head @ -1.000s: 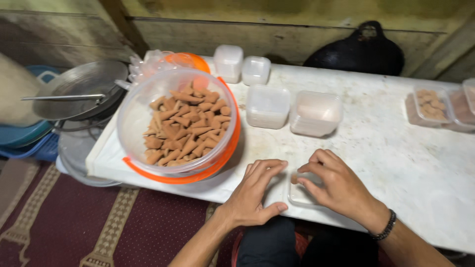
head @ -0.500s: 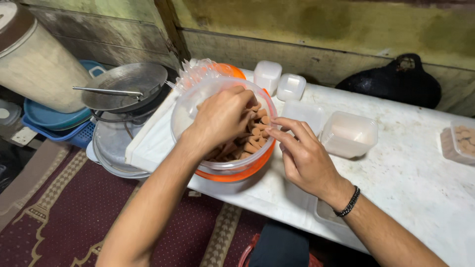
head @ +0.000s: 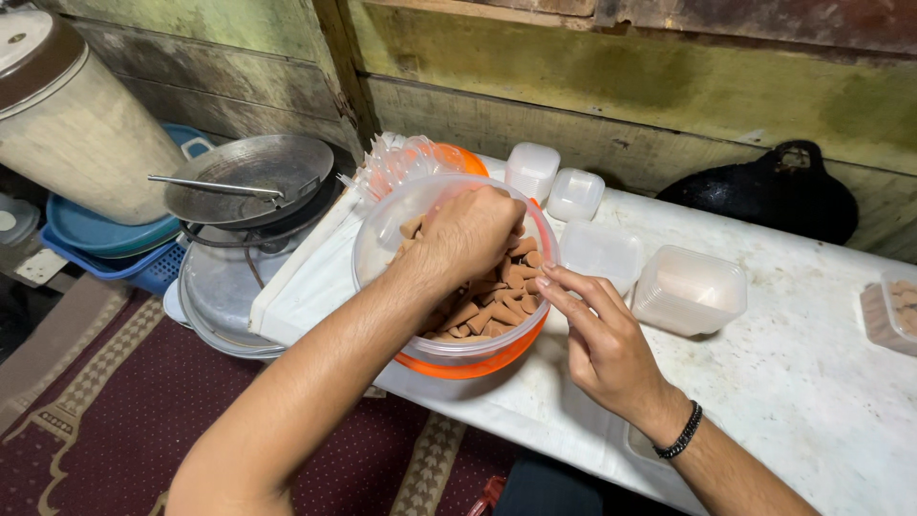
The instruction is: The person sits at a table and repeatedly picks small, brown, cone-shaped items from a large bucket, placing them one by one into a small clear plastic container. The person fills the container and then moves to a new one, continuing the process.
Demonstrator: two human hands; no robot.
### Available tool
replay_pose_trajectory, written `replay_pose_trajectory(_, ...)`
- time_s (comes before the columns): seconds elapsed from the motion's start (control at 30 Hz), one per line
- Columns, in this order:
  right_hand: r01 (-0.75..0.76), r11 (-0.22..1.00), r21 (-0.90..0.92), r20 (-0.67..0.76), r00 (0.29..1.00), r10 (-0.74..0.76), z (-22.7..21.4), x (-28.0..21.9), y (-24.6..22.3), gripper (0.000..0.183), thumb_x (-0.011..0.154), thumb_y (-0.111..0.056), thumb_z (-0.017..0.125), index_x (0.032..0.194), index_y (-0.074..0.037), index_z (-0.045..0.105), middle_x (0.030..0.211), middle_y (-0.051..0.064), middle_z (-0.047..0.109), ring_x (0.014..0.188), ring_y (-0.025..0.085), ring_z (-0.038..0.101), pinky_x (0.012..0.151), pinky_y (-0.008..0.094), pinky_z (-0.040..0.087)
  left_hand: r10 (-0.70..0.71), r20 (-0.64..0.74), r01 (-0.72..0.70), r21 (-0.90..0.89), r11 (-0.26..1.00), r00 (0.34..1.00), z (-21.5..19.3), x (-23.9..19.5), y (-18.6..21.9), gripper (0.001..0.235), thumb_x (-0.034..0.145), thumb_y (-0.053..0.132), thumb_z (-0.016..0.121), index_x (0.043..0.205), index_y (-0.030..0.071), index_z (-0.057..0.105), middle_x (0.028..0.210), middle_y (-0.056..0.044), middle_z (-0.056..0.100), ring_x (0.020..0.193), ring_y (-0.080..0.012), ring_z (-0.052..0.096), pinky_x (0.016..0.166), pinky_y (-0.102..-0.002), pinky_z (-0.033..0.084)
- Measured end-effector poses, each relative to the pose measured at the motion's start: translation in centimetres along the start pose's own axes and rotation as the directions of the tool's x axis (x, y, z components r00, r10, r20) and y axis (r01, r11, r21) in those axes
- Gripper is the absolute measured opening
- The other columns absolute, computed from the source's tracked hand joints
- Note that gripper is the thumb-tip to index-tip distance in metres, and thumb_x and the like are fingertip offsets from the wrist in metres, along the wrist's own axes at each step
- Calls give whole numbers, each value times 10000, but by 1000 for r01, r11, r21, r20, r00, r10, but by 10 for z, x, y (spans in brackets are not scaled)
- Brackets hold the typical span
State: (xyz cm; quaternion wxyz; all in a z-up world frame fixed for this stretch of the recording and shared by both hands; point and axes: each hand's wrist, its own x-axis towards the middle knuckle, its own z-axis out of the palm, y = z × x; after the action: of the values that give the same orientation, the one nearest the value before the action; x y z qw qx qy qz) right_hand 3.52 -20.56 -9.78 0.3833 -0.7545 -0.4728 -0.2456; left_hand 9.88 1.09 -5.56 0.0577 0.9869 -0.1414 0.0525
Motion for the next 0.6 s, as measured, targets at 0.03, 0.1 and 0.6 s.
replay_pose_trajectory(0.03,0,1000,2,0,1000,0,0,0,1,564,821,192,428,1287,-35,648,1289,182,637,1055,379,653,751,411,548,-1,1,1,1,1000,1000,3,1,-1,145,853,230,747,926,106,731,873,-97,703,876,-358,738,772,-465,609)
replay_pose_trajectory(0.1,-4,1000,1,-2,1000,4,2,-3,1,562,823,189,432,1290,-37,649,1296,179,637,1065,374,652,762,411,550,12,-21,-13,-19,1000,1000,9,0,-3,122,859,198,723,909,88,730,868,-111,691,852,-379,736,748,-492,611)
replay_pose_trajectory(0.6,-41,997,66,-26,999,43,-32,-19,-4,421,869,93,520,1271,23,623,1302,224,624,1162,442,612,907,515,524,97,-556,-306,-295,905,826,-43,-56,46,131,830,74,656,957,69,689,837,-117,626,772,-374,691,643,-445,576)
